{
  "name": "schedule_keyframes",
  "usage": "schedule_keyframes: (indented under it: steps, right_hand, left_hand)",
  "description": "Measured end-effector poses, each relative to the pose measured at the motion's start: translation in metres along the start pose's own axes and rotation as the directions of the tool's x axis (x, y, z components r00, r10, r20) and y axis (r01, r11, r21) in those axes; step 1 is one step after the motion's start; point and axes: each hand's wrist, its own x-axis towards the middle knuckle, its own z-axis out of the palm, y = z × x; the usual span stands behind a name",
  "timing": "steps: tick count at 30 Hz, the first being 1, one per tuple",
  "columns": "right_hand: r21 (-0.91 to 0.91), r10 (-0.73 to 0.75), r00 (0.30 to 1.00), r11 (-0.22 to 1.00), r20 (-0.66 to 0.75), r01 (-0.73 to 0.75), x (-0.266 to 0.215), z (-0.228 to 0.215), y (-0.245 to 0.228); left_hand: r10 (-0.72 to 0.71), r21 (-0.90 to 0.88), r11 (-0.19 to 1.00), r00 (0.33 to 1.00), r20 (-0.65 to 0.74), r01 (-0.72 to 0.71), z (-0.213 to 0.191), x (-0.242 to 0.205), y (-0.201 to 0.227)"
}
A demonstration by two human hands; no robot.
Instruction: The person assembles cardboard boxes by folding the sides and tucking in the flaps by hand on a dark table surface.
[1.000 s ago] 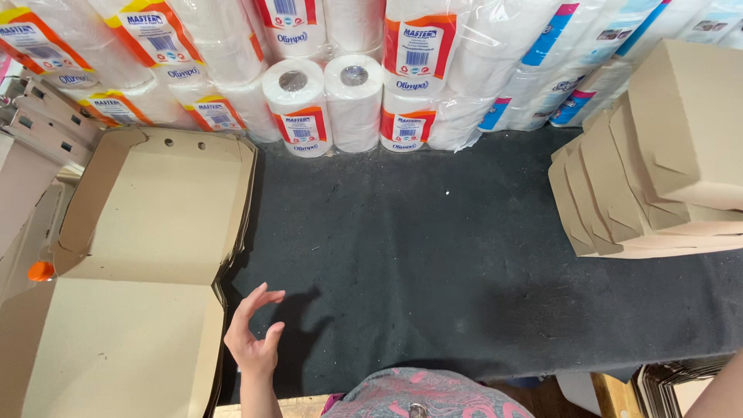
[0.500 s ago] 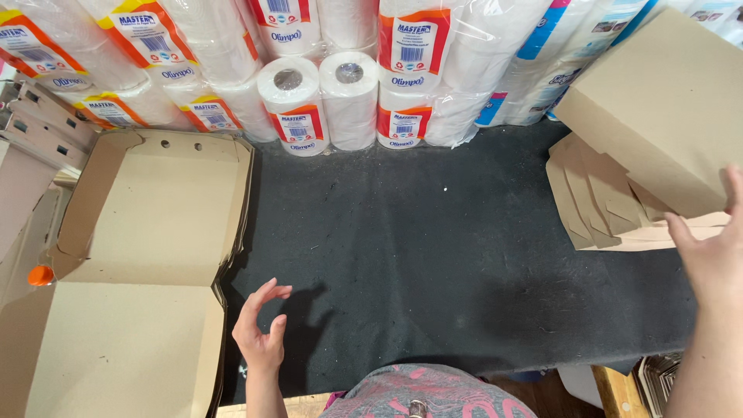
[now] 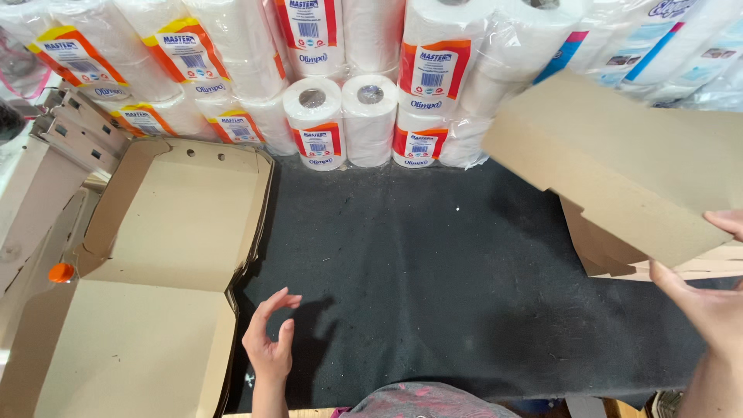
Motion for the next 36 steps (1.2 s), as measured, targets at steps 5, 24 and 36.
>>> schedule_keyframes:
  steps: [5,24,36]
  right_hand:
    - [0.282,-0.117,0.991,0.951,-0.058,0.129,0.033,0.029,-0.059]
    - [0.870,-0.014,0.940,0.383,0.340,-0.309,0.085,0.209,-0.070]
    - [0.869,0.021,0.939,0.373,0.343,-0.325,0.093,0.203,-0.080]
  left_hand:
    - [0.155,-0.048,0.988,0.969,0.195,-0.148,0.033,0.028,0.025]
    - [0.413,0.291,0.798,0.830,0.375,-0.528,0.137,0.087,0.065]
    - [0.430,0.541,0.648,0.844,0.321,-0.536,0.153,0.085,0.058]
